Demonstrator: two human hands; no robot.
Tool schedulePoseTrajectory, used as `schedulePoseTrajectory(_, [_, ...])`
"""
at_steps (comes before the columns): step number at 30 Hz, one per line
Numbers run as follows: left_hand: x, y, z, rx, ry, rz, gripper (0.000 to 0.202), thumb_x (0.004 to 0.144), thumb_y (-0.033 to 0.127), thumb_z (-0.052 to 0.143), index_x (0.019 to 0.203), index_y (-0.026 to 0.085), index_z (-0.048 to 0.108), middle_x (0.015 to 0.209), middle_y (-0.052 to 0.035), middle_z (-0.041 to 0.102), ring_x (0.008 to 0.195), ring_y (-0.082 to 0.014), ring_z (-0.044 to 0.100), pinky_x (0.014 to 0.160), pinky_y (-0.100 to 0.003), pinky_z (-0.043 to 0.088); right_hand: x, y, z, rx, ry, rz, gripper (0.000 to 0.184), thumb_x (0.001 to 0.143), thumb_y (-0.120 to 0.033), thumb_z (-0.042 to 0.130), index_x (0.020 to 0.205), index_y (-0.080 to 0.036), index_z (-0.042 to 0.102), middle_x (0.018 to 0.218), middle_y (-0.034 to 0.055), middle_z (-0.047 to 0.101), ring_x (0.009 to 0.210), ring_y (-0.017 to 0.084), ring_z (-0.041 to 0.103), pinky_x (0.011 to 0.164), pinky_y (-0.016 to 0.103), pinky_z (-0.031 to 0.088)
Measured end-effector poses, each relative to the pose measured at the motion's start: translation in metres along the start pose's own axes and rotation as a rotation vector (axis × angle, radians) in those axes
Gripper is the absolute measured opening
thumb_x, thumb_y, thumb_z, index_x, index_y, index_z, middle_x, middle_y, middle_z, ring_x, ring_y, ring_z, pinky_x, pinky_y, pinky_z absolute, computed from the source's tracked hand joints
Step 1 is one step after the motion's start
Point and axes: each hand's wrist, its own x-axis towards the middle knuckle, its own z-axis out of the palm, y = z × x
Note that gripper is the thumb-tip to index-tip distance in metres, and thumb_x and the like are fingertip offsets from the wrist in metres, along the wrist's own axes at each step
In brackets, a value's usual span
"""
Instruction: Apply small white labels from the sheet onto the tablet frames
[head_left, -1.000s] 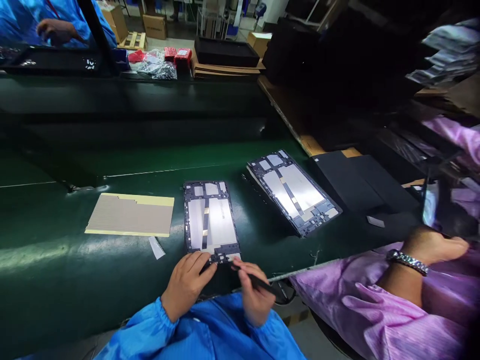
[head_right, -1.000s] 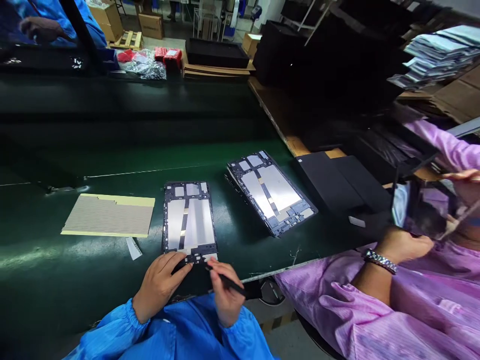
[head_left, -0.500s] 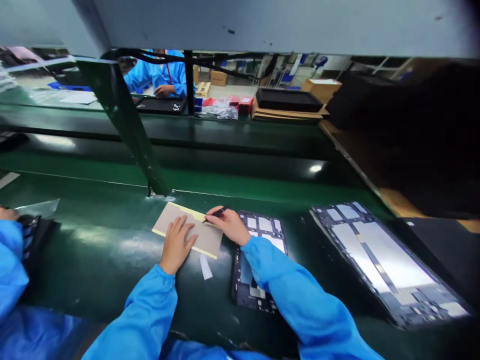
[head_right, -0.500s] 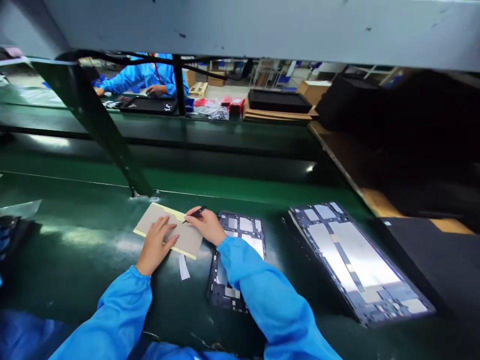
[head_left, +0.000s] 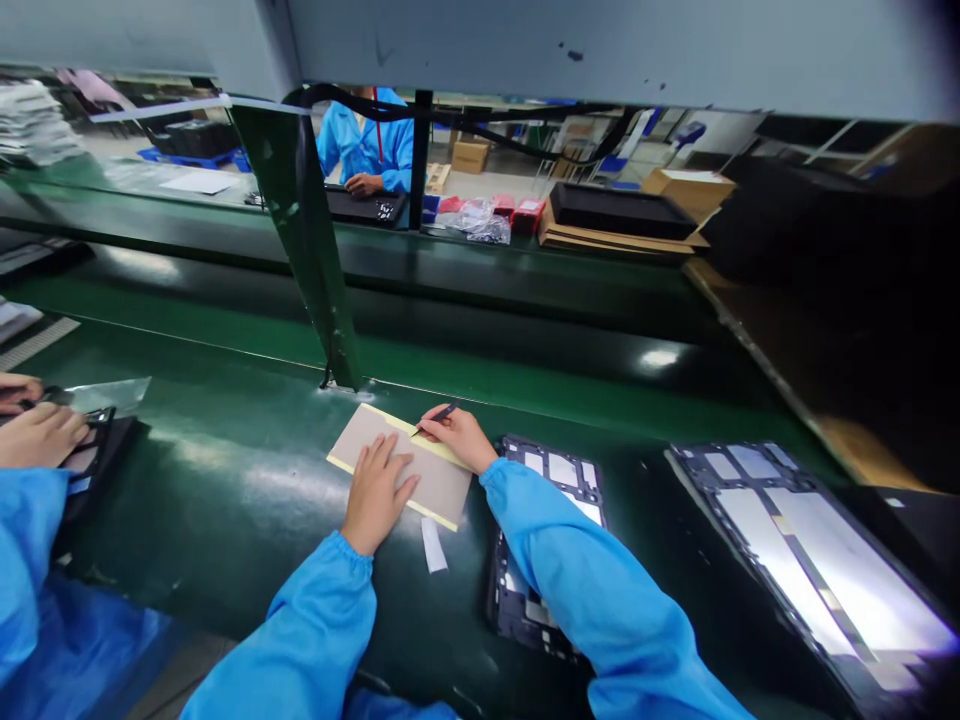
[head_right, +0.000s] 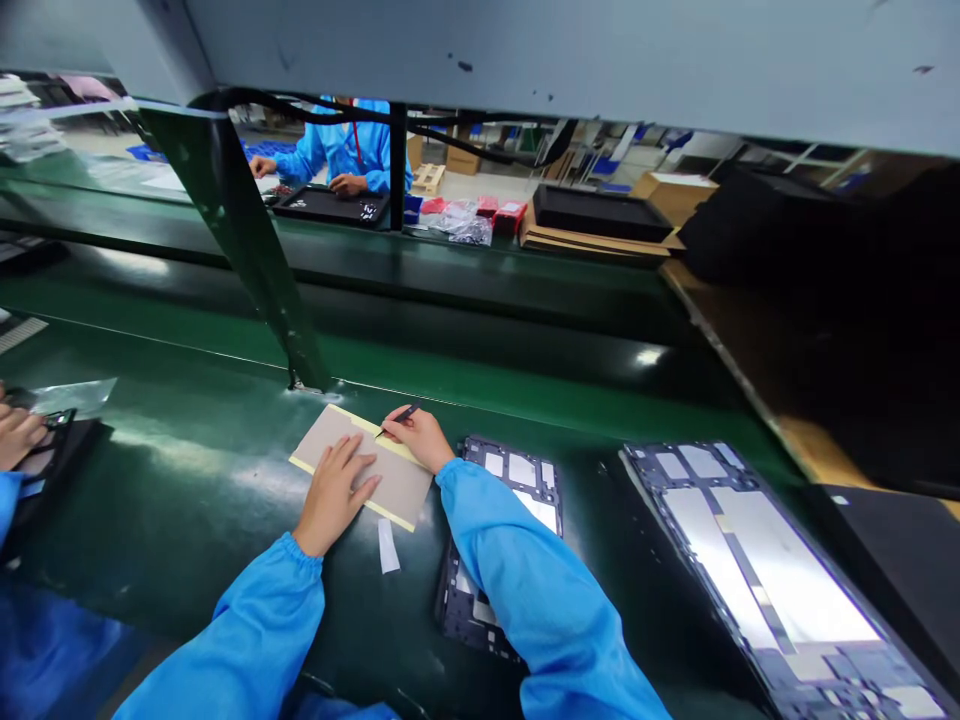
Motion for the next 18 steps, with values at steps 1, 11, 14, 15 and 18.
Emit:
schedulePoseTrajectory(1, [0.000, 0.000, 0.000, 0.001, 0.002, 0.001, 0.027, 0.092, 0.031, 0.063, 0.119, 0.024, 0.068, 0.150, -0.0121, 0.051, 0.141, -0.0356, 0.044, 0.114, -0.060, 0.037, 0.000, 0.000, 0.000, 0.002, -0.003, 0.001, 0.039, 0.063, -0.047, 0.087, 0.081, -0.019, 0.067, 0.077, 0.0043, 0.074, 0.076, 0.023, 0.074, 0.075, 0.036, 0.063])
schedulePoseTrajectory(11, [0.002, -0.005, 0.000, 0.021, 0.038, 0.049, 0.027, 0.092, 0.033, 0.064, 0.116, 0.022, 0.068, 0.148, -0.0142, 0.053, 0.138, -0.0383, 0.048, 0.109, -0.062, 0.040, -0.032, -0.039, 0.003, 0.069, 0.076, -0.074, 0.044, 0.066, -0.054, 0.085, 0.082, -0.018, 0.066, 0.081, 0.0059, 0.077, 0.074, 0.020, 0.075, 0.077, 0.037, 0.063])
schedulePoseTrajectory(14, [0.002, -0.004, -0.005, -0.013, 0.123, 0.100, 0.025, 0.093, 0.033, 0.062, 0.113, 0.020, 0.069, 0.144, -0.0163, 0.056, 0.135, -0.0394, 0.051, 0.106, -0.064, 0.042, -0.105, -0.058, -0.017, 0.074, 0.200, -0.171, 0.035, 0.078, -0.048, 0.081, 0.089, -0.017, 0.069, 0.089, 0.0083, 0.079, 0.079, 0.022, 0.076, 0.078, 0.039, 0.064])
schedulePoseTrajectory(15, [0.001, 0.000, -0.007, -0.033, 0.172, 0.127, 0.023, 0.094, 0.031, 0.061, 0.112, 0.020, 0.069, 0.143, -0.0164, 0.057, 0.134, -0.0390, 0.051, 0.107, -0.064, 0.042, -0.135, -0.060, -0.024, 0.064, 0.268, -0.185, 0.031, 0.080, -0.046, 0.079, 0.088, -0.018, 0.069, 0.090, 0.0085, 0.079, 0.080, 0.023, 0.077, 0.078, 0.039, 0.065])
schedulePoseTrajectory(18, [-0.011, 0.028, -0.017, -0.136, 0.290, 0.266, 0.012, 0.094, 0.023, 0.062, 0.105, 0.021, 0.068, 0.133, -0.0130, 0.064, 0.131, -0.0334, 0.055, 0.110, -0.060, 0.040, -0.218, -0.048, -0.043, -0.028, 0.445, -0.157, 0.025, 0.086, -0.043, 0.076, 0.086, -0.019, 0.071, 0.090, 0.0096, 0.079, 0.081, 0.025, 0.078, 0.076, 0.039, 0.066])
